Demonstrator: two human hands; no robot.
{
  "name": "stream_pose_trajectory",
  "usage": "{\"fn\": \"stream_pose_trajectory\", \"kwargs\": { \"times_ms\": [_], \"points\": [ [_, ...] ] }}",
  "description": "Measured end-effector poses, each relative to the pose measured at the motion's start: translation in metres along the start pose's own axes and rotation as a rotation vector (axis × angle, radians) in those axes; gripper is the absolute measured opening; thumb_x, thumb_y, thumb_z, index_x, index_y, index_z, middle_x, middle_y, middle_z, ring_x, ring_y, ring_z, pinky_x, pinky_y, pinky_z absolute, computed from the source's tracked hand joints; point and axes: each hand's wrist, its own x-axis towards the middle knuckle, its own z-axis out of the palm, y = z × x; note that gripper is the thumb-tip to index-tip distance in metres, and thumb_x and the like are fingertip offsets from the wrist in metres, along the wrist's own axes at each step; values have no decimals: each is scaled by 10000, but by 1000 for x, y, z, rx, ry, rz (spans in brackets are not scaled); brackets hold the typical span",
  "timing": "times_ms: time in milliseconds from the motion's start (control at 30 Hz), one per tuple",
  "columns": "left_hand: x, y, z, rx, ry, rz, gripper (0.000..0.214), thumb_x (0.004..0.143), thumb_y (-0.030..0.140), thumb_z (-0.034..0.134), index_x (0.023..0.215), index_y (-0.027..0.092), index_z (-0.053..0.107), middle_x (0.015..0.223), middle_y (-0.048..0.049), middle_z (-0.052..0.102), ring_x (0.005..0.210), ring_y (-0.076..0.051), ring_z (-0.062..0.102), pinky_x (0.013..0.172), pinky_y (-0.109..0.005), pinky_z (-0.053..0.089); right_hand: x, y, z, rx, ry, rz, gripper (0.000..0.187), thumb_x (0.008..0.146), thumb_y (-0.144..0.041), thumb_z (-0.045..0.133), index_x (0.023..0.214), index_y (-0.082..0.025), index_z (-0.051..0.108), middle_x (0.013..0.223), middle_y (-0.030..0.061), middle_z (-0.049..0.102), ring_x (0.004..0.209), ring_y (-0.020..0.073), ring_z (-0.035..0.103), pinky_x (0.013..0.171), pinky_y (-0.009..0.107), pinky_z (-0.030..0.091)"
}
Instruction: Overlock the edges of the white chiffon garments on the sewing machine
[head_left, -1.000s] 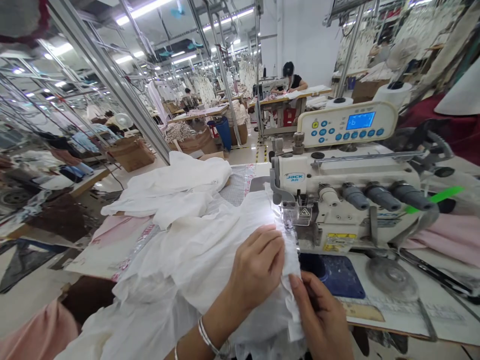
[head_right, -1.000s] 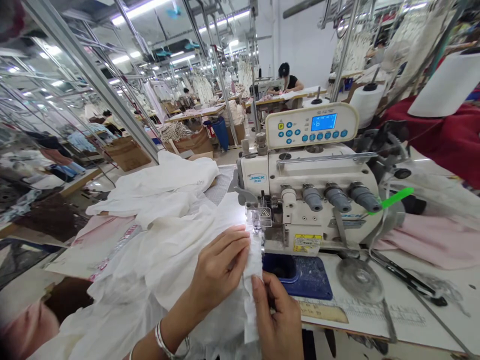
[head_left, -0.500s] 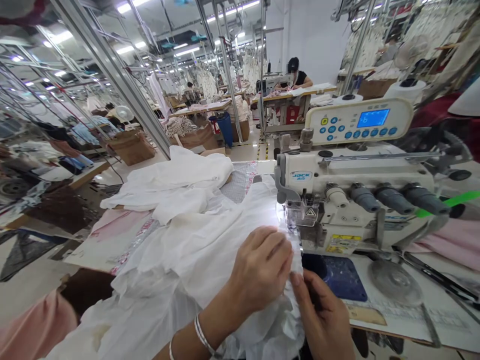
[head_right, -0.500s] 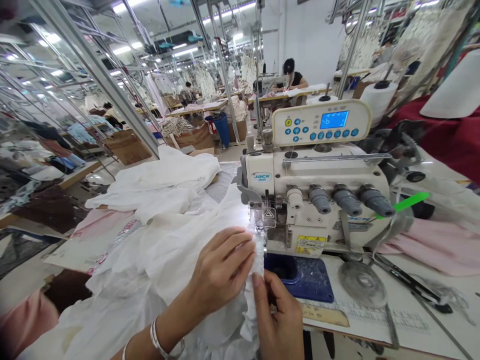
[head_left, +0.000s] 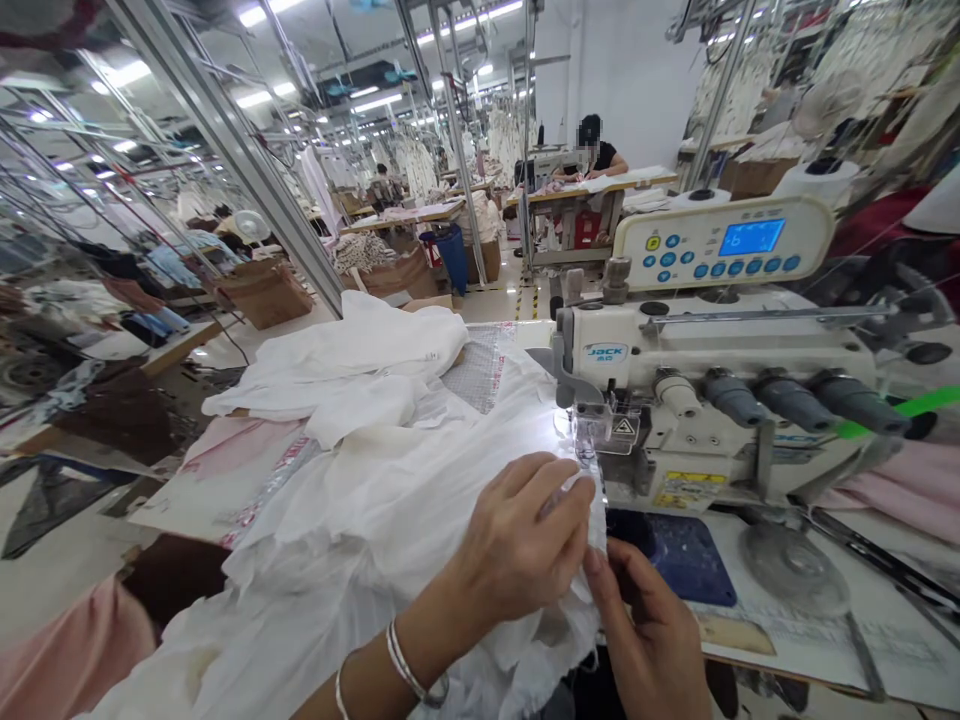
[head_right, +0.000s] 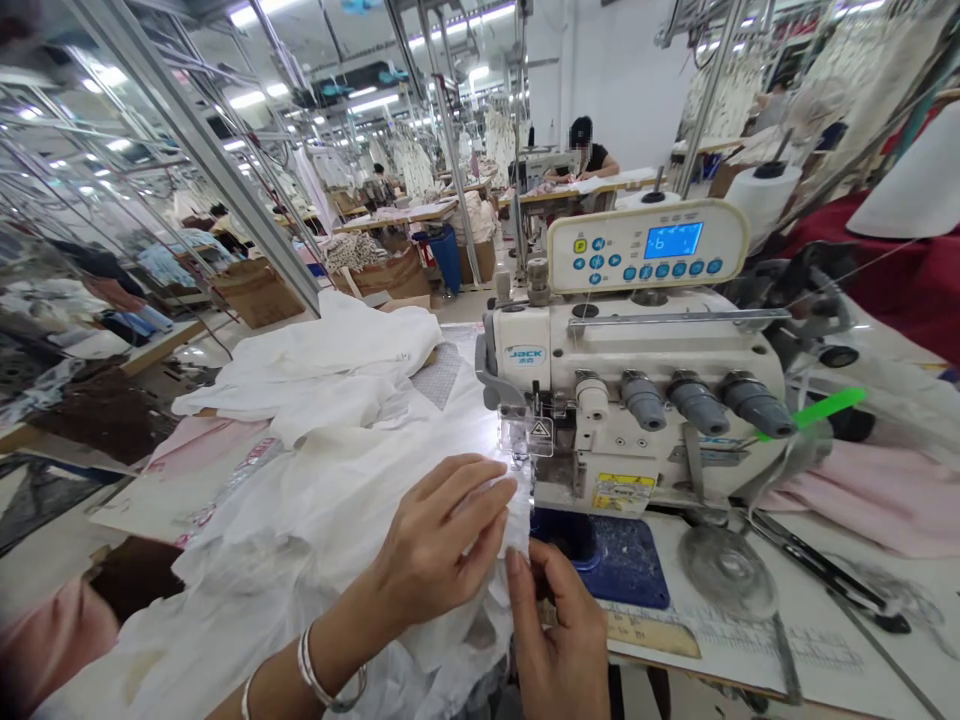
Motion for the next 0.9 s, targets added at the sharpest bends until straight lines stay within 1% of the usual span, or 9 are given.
{"fn": "stream_pose_trajectory", "kwargs": {
  "times_ms": [133,300,467,600,667,733,800,833,900],
  "points": [
    [-2,2,1,-3,-10,-37,152,851,67,517,943,136,617,947,-76,671,1000,-192,621,916,-357,553,-3,-1,1,17,7,33,261,870,-429,586,890,-181,663,732,0,643,617,132,571,576,187,458],
    [11,-18,8,-113,-77,-115,160,886,78,483,944,142,618,1007,-79,669,1044,-191,610,933,-354,534,7,-8,3,84,-5,95,316,859,-467,586,959,-175,654,743,8,658,634,139,592,564,185,471],
    [20,-35,8,-214,-57,-137,145,905,126,486,921,164,625,1034,-65,672,1043,-175,614,955,-358,512,15,-6,1,56,-13,29,304,845,-450,601,907,-161,671,747,30,677,617,145,618,549,193,497],
    [1,-54,-9,-128,11,-344,248,908,269,545,1129,165,588,1202,-103,627,1142,-208,581,998,-403,474,3,-2,10,13,-34,103,285,830,-439,596,914,-175,667,740,28,676,644,175,634,585,232,501],
    [-19,-68,-23,-39,-141,-436,525,854,414,621,1287,150,485,1307,-150,563,1202,-267,547,999,-452,461,-9,0,20,-34,-98,104,259,832,-406,574,899,-178,678,720,28,676,610,179,619,573,246,491],
    [-40,-84,-36,42,-411,-431,657,800,503,657,1316,148,460,1284,-160,582,1149,-295,583,959,-464,477,-22,0,31,6,-163,101,278,828,-402,561,893,-172,702,782,58,706,662,201,637,628,270,512],
    [-56,-99,-50,99,-628,-356,440,835,462,624,1177,188,574,1142,-96,669,1028,-264,643,938,-447,481,-40,-2,38,154,-206,155,337,800,-465,594,888,-167,726,871,90,734,791,242,671,736,311,538],
    [-59,-107,-58,121,-685,-317,292,868,411,585,1070,203,622,1045,-58,700,959,-241,661,924,-429,484,-49,-3,39,242,-212,212,385,771,-516,624,895,-168,734,897,98,743,847,264,680,776,334,543],
    [-53,-125,-75,160,-692,-280,187,914,316,498,902,199,644,891,-23,710,841,-207,666,845,-369,507,-68,-5,34,372,-182,360,503,699,-612,675,942,-177,740,921,105,758,889,297,695,783,369,556]
  ]
}}
